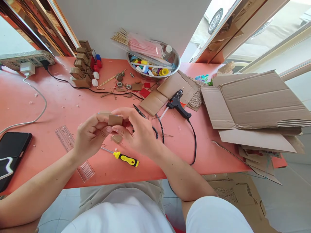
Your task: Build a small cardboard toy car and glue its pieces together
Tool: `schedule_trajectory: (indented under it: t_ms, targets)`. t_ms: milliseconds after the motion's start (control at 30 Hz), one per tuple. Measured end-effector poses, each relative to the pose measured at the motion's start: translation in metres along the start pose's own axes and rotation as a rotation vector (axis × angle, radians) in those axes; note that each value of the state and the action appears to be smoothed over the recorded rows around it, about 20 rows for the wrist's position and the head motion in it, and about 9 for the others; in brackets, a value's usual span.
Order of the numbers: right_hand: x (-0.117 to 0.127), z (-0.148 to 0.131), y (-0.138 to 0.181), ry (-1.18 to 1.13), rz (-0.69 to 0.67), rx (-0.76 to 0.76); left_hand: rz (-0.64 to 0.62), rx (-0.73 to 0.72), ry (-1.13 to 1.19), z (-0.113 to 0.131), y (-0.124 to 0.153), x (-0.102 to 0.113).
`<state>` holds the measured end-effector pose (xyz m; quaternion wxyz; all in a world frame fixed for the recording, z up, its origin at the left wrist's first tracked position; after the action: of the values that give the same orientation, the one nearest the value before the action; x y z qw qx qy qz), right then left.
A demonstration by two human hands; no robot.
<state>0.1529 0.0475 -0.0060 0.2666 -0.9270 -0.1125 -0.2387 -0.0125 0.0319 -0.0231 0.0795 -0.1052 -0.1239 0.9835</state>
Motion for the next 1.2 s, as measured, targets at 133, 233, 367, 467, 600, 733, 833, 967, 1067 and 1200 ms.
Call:
schedule_trajectory:
  t_ms: [133, 233, 367, 467, 600, 733, 833, 967, 1067, 1200]
  targets:
    - [-0.002, 0.003, -0.005, -0.168, -0.041, -0.087, -0.089, -0.066, -0.047, 0.001, -0.002, -0.005]
    - [-0.004, 0.004, -0.008, -0.229, -0.069, -0.144, -0.096, -0.105, -0.103, 0.006, -0.003, -0.005]
    - [-0.011, -0.001, -0.008, -0.165, -0.255, -0.145, -0.052, -0.126, -0.125, 0.013, -0.002, -0.004]
    - [-0.016, -0.009, -0.008, -0.167, -0.352, -0.048, -0.052, -0.140, -0.090, 0.016, -0.002, -0.006]
    - [-0.017, -0.012, -0.007, -0.228, -0.326, 0.011, -0.073, -0.067, -0.016, 0.012, -0.001, -0.009]
    - [-0.017, -0.011, -0.007, -0.243, -0.326, 0.027, -0.063, -0.026, 0.046, 0.009, 0.001, -0.010]
    - [-0.017, -0.011, -0.006, -0.229, -0.322, 0.038, -0.057, -0.016, 0.053, 0.010, 0.001, -0.010]
    - [-0.020, -0.008, -0.004, -0.219, -0.331, 0.000, -0.038, 0.008, 0.059, 0.011, 0.001, -0.011]
    - [-0.024, -0.006, -0.006, -0.255, -0.363, -0.063, -0.017, 0.034, 0.065, 0.007, 0.000, -0.011]
    - [-0.010, -0.015, -0.014, -0.171, -0.261, -0.115, 0.086, 0.033, 0.118, 0.003, -0.002, -0.005]
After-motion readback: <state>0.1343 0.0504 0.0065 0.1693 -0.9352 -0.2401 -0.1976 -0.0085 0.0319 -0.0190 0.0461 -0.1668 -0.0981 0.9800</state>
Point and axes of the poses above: each hand's wrist, its own y-axis away from the middle knuckle, its own x-axis out of the back of the hand, z = x × y, the point moved 5 cm from there along -y, towards the middle knuckle, and after that the axes turned 14 degrees about y, right-handed, at the moved point
